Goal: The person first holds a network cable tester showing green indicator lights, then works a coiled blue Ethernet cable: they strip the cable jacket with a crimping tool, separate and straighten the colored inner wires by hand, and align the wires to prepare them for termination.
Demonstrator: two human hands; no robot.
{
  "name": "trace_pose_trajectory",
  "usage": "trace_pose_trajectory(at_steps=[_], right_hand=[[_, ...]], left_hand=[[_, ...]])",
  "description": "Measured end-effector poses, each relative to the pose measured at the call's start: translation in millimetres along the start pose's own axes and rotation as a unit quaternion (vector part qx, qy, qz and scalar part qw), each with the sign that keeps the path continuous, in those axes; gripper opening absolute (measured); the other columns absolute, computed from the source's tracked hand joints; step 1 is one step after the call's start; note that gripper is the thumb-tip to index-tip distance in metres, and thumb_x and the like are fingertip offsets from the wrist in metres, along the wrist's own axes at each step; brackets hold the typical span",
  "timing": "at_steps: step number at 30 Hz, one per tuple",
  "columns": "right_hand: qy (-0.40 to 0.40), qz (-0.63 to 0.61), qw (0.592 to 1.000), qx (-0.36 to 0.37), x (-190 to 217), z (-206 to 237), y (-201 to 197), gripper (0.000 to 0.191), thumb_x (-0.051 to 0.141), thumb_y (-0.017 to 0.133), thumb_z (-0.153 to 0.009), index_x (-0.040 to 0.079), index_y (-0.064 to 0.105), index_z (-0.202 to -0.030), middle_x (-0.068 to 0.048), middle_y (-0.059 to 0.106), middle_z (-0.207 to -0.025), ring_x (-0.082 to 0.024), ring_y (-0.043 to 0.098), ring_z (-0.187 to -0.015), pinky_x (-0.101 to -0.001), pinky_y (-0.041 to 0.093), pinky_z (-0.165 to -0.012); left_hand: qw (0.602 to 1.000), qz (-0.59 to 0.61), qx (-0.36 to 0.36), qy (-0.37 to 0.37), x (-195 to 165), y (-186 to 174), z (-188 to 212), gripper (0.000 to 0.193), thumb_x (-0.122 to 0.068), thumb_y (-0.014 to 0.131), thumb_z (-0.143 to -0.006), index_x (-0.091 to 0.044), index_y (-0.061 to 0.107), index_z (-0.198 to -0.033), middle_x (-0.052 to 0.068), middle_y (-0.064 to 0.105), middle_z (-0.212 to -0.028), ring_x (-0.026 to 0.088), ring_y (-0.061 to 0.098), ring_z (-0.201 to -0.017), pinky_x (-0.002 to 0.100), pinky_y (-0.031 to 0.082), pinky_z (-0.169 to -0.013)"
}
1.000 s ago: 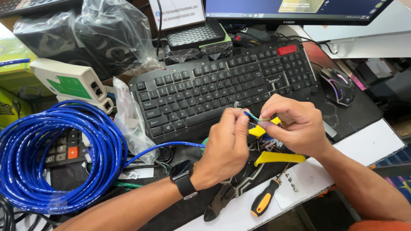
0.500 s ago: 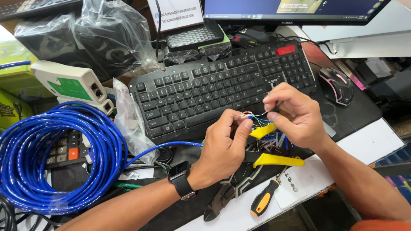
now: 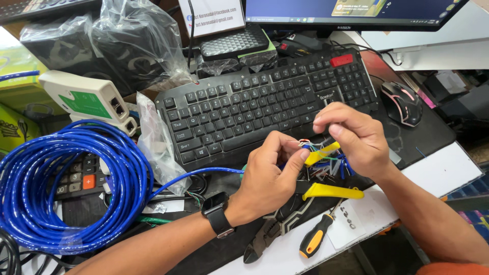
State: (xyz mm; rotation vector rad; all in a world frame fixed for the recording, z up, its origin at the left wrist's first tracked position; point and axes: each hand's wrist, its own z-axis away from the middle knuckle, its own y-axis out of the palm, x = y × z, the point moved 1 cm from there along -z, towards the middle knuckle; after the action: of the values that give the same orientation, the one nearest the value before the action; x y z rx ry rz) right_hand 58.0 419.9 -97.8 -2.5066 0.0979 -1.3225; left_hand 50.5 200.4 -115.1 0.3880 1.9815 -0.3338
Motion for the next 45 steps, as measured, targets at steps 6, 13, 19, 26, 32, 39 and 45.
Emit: trace_pose_trajectory(at_steps=[6,13,19,26,32,39,45], right_hand=[[0.105,-0.115,0.982,0.105,-3.4,-1.9,-5.8,0.031,0.003,0.047,-0.1,-0.007,0.067,-0.122,-0.017,0.066,-0.118,-0.023,0.063,-0.111,-0.0346,0.049,-0.101],[0.183,-0.145,0.955,0.185,-15.1,1.8,-7.7,0.023,0.0,0.061,-0.097,-0.004,0.069,-0.118,-0.013,0.064,-0.121,-0.022,0.065,-0.111,-0.0359,0.051,-0.099],[0.269,-0.198,0.923,0.19,-29.1,7.0,-13.7,0.013,0.003,0.065,-0.099,-0.005,0.069,-0.108,-0.013,0.071,-0.102,-0.021,0.069,-0.093,-0.0366,0.056,-0.087],[0.223,-0.259,0.922,0.182,-27.0,3.5,-18.7,0.011,0.002,0.067,-0.097,-0.004,0.065,-0.106,-0.01,0.061,-0.107,-0.017,0.062,-0.093,-0.0316,0.052,-0.081],[0.158,-0.31,0.927,0.141,-24.1,2.0,-14.8,0.011,0.001,0.069,-0.099,-0.004,0.068,-0.108,-0.014,0.06,-0.105,-0.018,0.056,-0.092,-0.032,0.047,-0.08],[0.143,-0.352,0.915,0.136,-25.7,4.4,-14.9,0.013,-0.003,0.07,-0.098,0.0,0.07,-0.111,-0.015,0.06,-0.103,-0.019,0.056,-0.092,-0.032,0.047,-0.079],[0.118,-0.353,0.918,0.138,-27.4,5.2,-18.3,0.016,-0.008,0.069,-0.097,0.0,0.07,-0.11,-0.015,0.06,-0.102,-0.019,0.056,-0.092,-0.0314,0.047,-0.079]], left_hand=[[0.997,0.032,0.065,0.002,-2.4,-3.9,2.8,0.031,-0.009,0.061,-0.103,0.0,0.047,-0.129,0.006,0.071,-0.083,0.01,0.065,-0.069,0.027,0.052,-0.061],[0.993,0.073,0.091,-0.034,-2.8,-4.8,1.8,0.027,-0.008,0.057,-0.105,-0.002,0.046,-0.13,0.005,0.069,-0.078,0.008,0.062,-0.061,0.024,0.051,-0.054],[0.991,0.084,0.102,-0.038,-0.9,-7.1,0.2,0.028,-0.009,0.056,-0.105,-0.002,0.045,-0.13,0.004,0.069,-0.075,0.007,0.062,-0.059,0.024,0.049,-0.052],[0.964,0.208,0.102,-0.131,7.1,-8.3,-7.1,0.034,-0.011,0.057,-0.104,-0.004,0.04,-0.133,0.004,0.065,-0.076,0.004,0.055,-0.06,0.021,0.042,-0.051],[0.971,0.198,0.11,-0.07,8.6,-14.7,-10.2,0.039,-0.008,0.068,-0.098,-0.002,0.043,-0.127,0.004,0.069,-0.089,0.003,0.062,-0.077,0.02,0.05,-0.065],[0.995,0.051,0.033,-0.077,2.0,-9.8,-6.6,0.021,-0.011,0.079,-0.09,0.002,0.062,-0.091,0.001,0.067,-0.077,0.002,0.058,-0.068,0.021,0.049,-0.057],[0.998,-0.032,-0.021,0.053,-5.8,-5.8,-2.8,0.012,-0.01,0.079,-0.091,-0.002,0.073,-0.096,0.003,0.072,-0.082,0.005,0.066,-0.071,0.024,0.054,-0.063]])
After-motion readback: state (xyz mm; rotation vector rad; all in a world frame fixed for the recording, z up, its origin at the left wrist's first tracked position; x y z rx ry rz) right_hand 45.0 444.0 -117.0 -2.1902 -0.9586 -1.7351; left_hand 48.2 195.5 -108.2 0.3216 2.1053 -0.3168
